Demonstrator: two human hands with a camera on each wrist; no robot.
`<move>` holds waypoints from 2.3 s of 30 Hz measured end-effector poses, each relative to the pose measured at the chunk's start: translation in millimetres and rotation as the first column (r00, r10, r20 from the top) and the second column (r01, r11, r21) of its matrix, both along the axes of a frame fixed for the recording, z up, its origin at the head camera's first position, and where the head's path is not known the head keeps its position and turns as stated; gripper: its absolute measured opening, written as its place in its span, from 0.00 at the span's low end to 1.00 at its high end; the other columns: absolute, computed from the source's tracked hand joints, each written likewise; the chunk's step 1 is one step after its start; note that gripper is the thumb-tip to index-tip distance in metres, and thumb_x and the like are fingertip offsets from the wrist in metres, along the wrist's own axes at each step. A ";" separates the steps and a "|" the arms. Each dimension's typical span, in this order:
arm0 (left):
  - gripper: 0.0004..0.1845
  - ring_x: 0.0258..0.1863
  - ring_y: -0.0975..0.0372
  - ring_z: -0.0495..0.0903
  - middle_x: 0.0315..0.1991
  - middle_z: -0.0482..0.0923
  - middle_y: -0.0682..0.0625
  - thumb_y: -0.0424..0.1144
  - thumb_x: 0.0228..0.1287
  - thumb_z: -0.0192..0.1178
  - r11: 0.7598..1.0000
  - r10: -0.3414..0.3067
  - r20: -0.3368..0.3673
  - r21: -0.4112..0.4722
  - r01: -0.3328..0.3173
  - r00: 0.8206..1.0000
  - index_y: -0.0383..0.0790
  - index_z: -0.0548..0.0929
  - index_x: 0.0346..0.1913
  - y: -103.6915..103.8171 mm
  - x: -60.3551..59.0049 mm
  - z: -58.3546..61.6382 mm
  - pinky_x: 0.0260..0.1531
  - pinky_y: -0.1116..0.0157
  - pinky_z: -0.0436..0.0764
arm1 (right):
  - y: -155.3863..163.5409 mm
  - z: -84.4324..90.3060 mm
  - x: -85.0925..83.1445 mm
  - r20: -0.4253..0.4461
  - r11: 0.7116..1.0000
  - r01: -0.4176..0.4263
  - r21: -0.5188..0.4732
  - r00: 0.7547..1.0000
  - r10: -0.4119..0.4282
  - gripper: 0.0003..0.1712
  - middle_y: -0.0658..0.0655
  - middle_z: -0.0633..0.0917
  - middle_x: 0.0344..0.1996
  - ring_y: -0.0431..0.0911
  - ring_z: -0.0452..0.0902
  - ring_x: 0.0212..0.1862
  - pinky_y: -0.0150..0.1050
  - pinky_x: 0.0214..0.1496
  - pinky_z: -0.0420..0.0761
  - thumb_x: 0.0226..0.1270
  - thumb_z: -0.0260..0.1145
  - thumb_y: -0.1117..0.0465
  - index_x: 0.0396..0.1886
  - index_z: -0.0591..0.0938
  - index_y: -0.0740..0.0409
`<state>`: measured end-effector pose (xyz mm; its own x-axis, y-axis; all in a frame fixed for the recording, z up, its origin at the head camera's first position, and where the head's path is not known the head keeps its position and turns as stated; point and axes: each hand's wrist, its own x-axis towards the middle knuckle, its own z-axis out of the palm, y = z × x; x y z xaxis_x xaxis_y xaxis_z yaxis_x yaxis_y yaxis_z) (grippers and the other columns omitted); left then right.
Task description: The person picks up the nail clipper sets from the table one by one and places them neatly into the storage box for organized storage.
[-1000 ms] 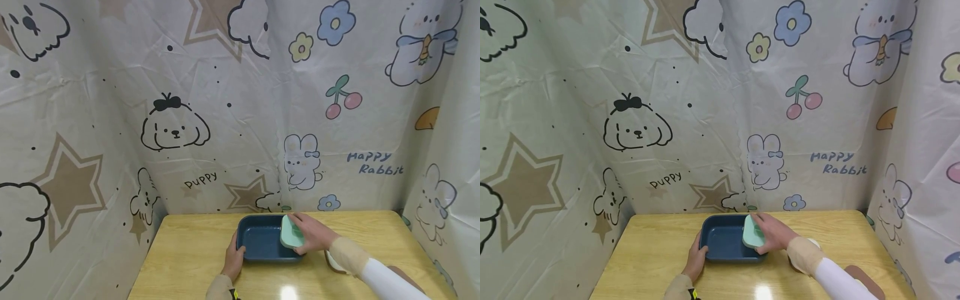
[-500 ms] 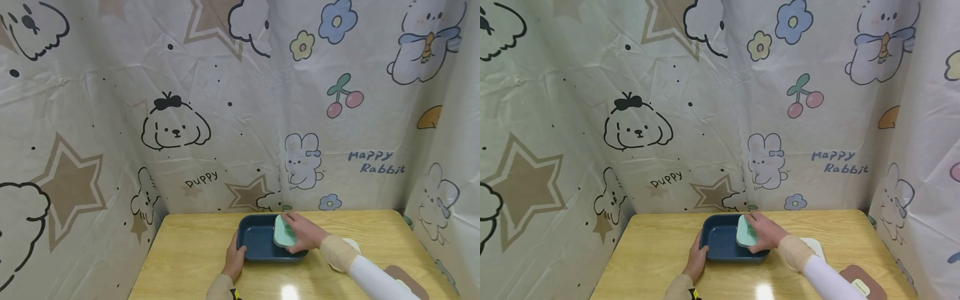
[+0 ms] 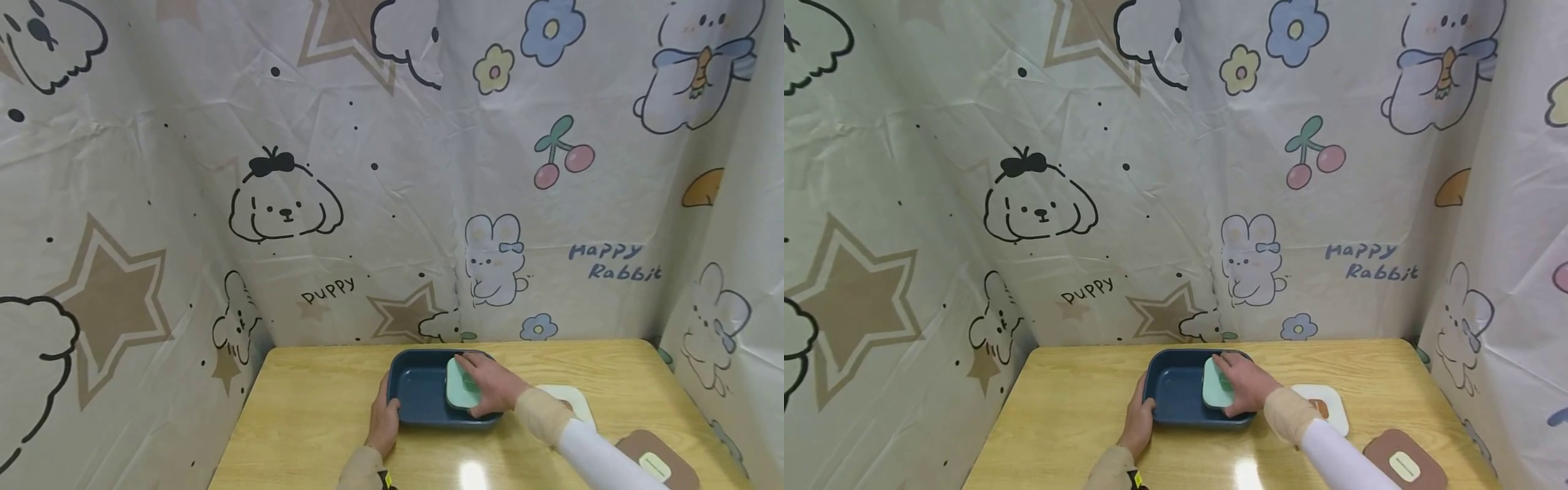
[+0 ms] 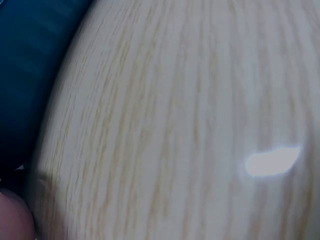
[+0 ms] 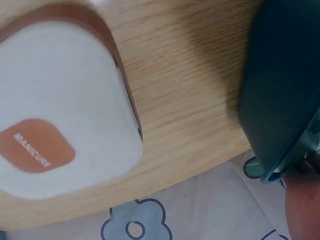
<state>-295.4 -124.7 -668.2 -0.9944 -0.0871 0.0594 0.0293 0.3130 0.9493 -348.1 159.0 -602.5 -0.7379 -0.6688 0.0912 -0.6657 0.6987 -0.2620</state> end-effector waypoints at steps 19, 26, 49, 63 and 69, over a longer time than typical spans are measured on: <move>0.39 0.79 0.42 0.61 0.79 0.64 0.38 0.26 0.63 0.47 0.998 0.043 -0.005 -0.038 -0.043 0.999 0.40 0.63 0.81 3.0 1.0 -0.5 0.74 0.39 0.62 | -13.8 -8.4 -1.4 0.077 0.997 0.026 0.075 0.996 -0.032 0.62 0.72 0.78 0.65 0.63 0.77 0.65 0.57 0.66 0.80 0.40 0.89 0.46 0.72 0.72 0.70; 0.39 0.78 0.41 0.62 0.78 0.65 0.37 0.27 0.63 0.47 0.997 0.065 -0.019 -0.038 -0.066 0.998 0.39 0.64 0.80 3.3 1.2 2.7 0.74 0.38 0.63 | -20.5 -0.2 -2.5 0.170 0.995 0.065 0.070 0.982 -0.076 0.60 0.68 0.79 0.65 0.61 0.77 0.65 0.56 0.68 0.78 0.37 0.91 0.50 0.71 0.73 0.66; 0.38 0.78 0.42 0.62 0.78 0.65 0.37 0.27 0.62 0.47 0.995 0.088 -0.009 -0.043 -0.089 0.996 0.36 0.65 0.79 6.8 0.5 -0.9 0.76 0.39 0.60 | -19.6 5.5 -2.0 0.171 0.994 0.040 0.103 0.984 -0.058 0.60 0.58 0.80 0.53 0.52 0.79 0.51 0.50 0.58 0.84 0.33 0.93 0.52 0.69 0.72 0.60; 0.38 0.77 0.42 0.64 0.77 0.67 0.38 0.28 0.62 0.48 0.995 0.088 -0.016 -0.050 -0.089 0.996 0.36 0.65 0.79 6.9 0.9 -2.1 0.74 0.38 0.63 | -16.8 -1.7 -0.1 0.124 0.994 0.031 0.109 0.991 -0.045 0.60 0.72 0.77 0.66 0.65 0.75 0.67 0.59 0.69 0.77 0.39 0.91 0.54 0.73 0.72 0.67; 0.36 0.75 0.43 0.67 0.75 0.70 0.38 0.29 0.63 0.50 0.996 0.090 -0.017 0.009 -0.090 0.996 0.38 0.68 0.78 4.3 -1.4 1.7 0.71 0.41 0.68 | -14.2 0.1 6.2 0.117 0.997 0.055 0.052 0.991 -0.061 0.57 0.75 0.75 0.67 0.68 0.72 0.69 0.60 0.69 0.76 0.42 0.90 0.52 0.71 0.74 0.68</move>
<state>-296.9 -120.4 -666.5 -0.9813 -0.1767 0.0758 0.0181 0.3076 0.9513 -341.8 144.8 -602.4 -0.7793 -0.6259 -0.0308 -0.5897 0.7491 -0.3018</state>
